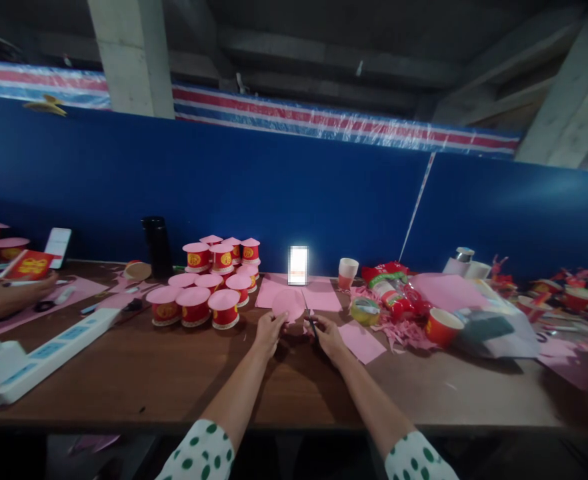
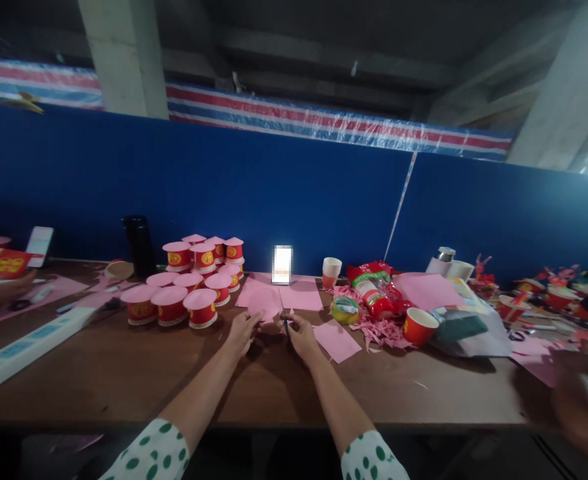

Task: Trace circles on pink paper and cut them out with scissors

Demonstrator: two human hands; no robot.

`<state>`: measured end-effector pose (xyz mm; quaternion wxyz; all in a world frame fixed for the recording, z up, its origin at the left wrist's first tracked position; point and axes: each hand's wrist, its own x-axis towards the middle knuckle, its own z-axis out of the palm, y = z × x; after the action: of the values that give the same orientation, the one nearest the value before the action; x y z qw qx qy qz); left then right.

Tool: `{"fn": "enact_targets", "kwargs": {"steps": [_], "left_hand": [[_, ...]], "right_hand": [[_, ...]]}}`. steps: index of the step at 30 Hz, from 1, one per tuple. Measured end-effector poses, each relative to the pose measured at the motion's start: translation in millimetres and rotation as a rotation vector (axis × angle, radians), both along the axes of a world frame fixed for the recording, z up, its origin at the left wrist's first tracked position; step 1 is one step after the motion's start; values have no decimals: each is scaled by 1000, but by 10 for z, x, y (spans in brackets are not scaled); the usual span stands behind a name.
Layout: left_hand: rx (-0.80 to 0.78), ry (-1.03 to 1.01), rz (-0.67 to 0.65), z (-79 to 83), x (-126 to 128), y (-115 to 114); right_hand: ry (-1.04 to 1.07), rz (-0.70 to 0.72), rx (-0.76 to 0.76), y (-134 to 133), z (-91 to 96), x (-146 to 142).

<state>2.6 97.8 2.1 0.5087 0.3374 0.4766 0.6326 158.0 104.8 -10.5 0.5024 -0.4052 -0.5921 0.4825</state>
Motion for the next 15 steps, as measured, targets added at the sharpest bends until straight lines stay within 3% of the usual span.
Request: {"fn": "enact_targets", "kwargs": {"steps": [15], "left_hand": [[10,19,-37,-18,-12,20]], "right_hand": [[41,16,-19,2,13,1]]}}
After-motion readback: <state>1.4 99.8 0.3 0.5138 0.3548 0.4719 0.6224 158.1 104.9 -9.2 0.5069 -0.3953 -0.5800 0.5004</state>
